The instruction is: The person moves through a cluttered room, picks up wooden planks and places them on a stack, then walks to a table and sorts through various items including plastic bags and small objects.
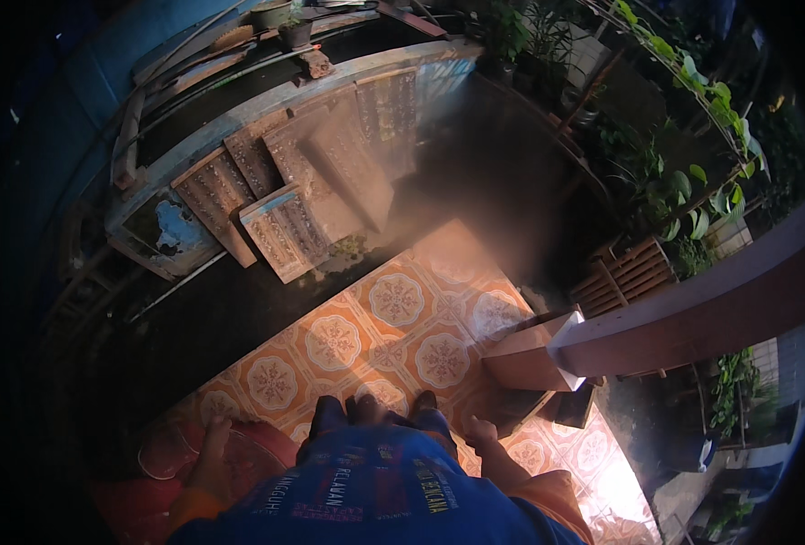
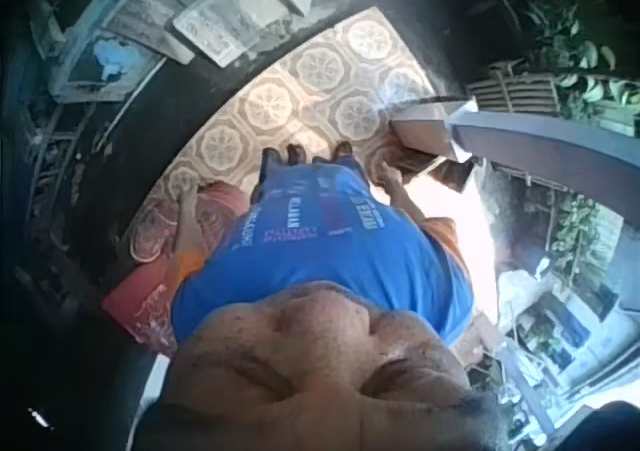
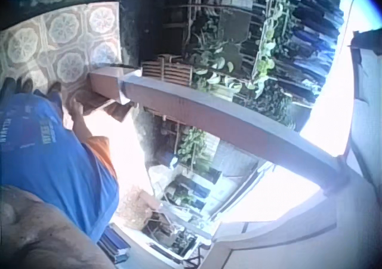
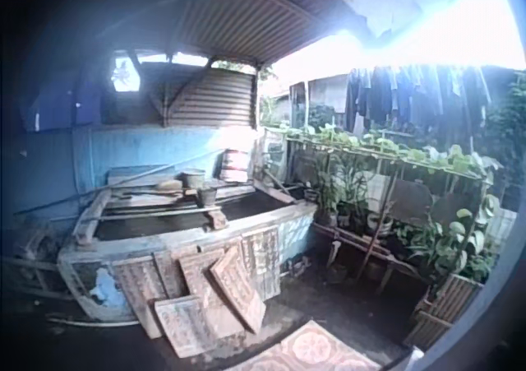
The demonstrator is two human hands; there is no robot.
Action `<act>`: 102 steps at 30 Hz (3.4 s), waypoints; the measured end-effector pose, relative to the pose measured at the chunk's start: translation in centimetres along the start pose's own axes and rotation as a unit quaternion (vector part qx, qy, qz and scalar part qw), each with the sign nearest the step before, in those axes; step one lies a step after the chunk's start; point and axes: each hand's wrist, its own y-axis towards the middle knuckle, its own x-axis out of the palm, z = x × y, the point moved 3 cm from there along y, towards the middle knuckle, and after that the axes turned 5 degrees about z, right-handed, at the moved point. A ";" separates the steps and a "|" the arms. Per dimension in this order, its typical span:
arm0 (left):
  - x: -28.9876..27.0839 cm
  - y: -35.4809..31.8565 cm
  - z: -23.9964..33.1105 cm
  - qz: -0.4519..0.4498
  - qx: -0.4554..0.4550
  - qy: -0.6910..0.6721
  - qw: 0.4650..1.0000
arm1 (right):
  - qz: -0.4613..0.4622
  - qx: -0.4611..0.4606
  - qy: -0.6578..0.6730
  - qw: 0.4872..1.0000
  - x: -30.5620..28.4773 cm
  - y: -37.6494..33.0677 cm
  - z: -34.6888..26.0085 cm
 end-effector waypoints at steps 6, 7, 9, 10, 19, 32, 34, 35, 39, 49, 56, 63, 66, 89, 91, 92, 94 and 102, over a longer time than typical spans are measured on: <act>8.2 -3.0 -7.2 -0.063 -0.102 -0.211 0.970 | -0.223 -0.070 -0.053 0.971 11.4 0.0 -17.6; 9.8 -3.8 -7.1 -0.099 -0.094 -0.214 0.967 | -0.205 -0.098 -0.075 0.971 13.3 0.3 -19.6; 10.5 -5.7 -6.0 -0.115 -0.115 -0.208 0.965 | -0.175 -0.159 -0.119 0.964 18.7 -0.2 -23.0; 11.1 -6.4 -5.8 -0.080 -0.168 -0.236 0.954 | -0.209 -0.150 -0.119 0.959 20.9 0.0 -24.3; 7.0 -4.0 5.5 0.035 -0.114 -0.256 0.959 | -0.193 -0.114 -0.297 0.928 33.1 5.6 -32.2; 7.5 -0.4 7.9 0.062 -0.173 -0.335 0.924 | -0.187 -0.157 -0.449 0.859 47.2 4.0 -41.6; 10.4 -0.3 1.4 0.065 -0.207 -0.313 0.925 | -0.224 -0.174 -0.426 0.859 50.7 1.2 -41.8; 11.4 0.1 -0.7 0.068 -0.222 -0.304 0.924 | -0.245 -0.184 -0.415 0.857 52.9 0.2 -41.8; 10.7 2.3 -3.0 0.052 -0.338 -0.336 0.877 | -0.190 -0.228 -0.455 0.840 60.1 -8.0 -41.8; -5.3 12.7 -1.4 0.181 -0.261 -0.542 0.778 | -0.273 -0.268 -0.543 0.748 80.3 -22.5 -38.6; -10.4 17.1 -3.5 0.238 -0.269 -0.532 0.767 | -0.330 -0.282 -0.581 0.688 92.4 -28.0 -35.7; -7.6 17.7 -8.0 0.215 -0.431 -0.462 0.744 | -0.291 -0.276 -0.690 0.603 105.9 -20.6 -34.3; -8.7 22.6 -6.7 0.206 -0.477 -0.539 0.663 | -0.335 -0.466 -0.749 0.330 119.7 -7.9 -38.0; -10.3 42.3 -2.3 0.167 -0.527 -0.576 0.602 | -0.386 -0.328 -0.861 0.054 160.7 -58.1 -6.3; -13.8 43.8 -4.1 0.238 -0.530 -0.671 0.460 | -0.373 -0.359 -0.856 -0.016 160.1 -60.3 -4.3; -15.7 44.4 -6.1 0.247 -0.536 -0.616 0.521 | -0.354 -0.357 -0.864 -0.017 160.7 -60.4 -3.0; -26.5 43.2 -10.7 0.374 -0.546 -0.624 0.415 | -0.338 -0.376 -0.862 0.026 163.2 -62.2 0.6; -62.4 43.6 -23.0 0.541 -0.299 -0.373 0.692 | -0.408 -0.242 -0.864 0.170 160.9 -75.6 20.7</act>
